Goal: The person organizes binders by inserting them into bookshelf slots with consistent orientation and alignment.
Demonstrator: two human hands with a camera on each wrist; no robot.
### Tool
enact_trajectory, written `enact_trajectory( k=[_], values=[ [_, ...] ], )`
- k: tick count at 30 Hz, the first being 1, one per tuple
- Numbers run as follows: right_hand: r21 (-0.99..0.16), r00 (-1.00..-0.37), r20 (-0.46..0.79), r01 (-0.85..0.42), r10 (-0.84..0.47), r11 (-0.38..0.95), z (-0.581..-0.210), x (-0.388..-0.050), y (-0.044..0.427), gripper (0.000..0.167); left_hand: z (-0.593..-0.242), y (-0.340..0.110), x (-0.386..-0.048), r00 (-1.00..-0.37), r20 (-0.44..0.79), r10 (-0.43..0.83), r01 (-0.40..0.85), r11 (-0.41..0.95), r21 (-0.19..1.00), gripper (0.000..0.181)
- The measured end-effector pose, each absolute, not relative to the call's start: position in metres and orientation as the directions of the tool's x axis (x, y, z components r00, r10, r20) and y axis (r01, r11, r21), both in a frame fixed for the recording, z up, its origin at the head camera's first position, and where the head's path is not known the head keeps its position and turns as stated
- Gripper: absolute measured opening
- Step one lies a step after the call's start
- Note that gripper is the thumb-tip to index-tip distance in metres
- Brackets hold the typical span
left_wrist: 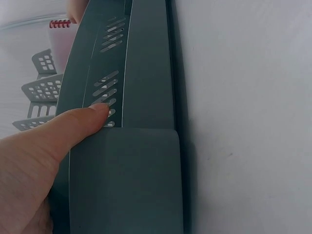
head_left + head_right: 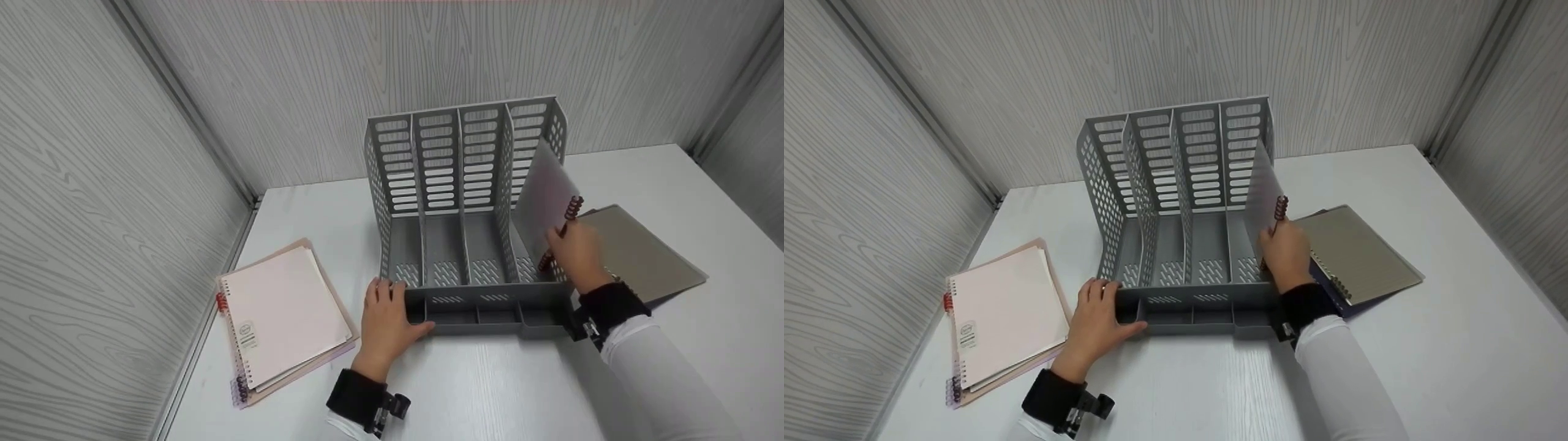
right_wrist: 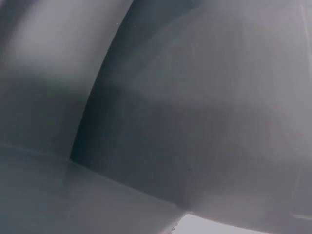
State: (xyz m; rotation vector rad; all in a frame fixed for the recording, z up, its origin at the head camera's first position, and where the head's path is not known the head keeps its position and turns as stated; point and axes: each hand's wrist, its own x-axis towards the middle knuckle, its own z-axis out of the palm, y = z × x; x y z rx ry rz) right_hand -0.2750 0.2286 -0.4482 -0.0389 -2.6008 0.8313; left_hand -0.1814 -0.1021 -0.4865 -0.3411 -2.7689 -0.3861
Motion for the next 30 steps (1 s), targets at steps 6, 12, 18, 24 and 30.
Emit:
enact_trajectory(
  k=[6,12,18,24,30],
  values=[
    [-0.623,-0.948,0.303,-0.124,0.093,0.772,-0.446,-0.271,0.234,0.026,-0.486,-0.102,-0.181,-0.931,0.32,0.177,0.264,0.931,0.252,0.089],
    [-0.693,-0.965,0.253,-0.227,-0.064,0.684,-0.448,-0.262,0.251,0.029,-0.487,-0.102,-0.181,-0.935,0.307,0.179,0.26,0.933,0.248,0.089],
    [-0.709,-0.988,0.143,-0.144,-0.059,0.691,-0.446,-0.252,0.278,0.061,-0.485,-0.102,-0.182,-0.943,0.285,0.171,0.245,0.937,0.25,0.09],
    [-0.69,-0.998,0.049,-0.01,0.033,0.723,-0.447,-0.247,0.302,0.069,-0.484,-0.102,-0.182,-0.94,0.298,0.169,0.245,0.939,0.24,0.089],
    [-0.647,-0.995,-0.089,0.083,0.033,0.758,-0.461,-0.244,0.324,0.066,-0.485,-0.102,-0.181,-0.935,0.31,0.173,0.258,0.932,0.256,0.086]
  ],
)
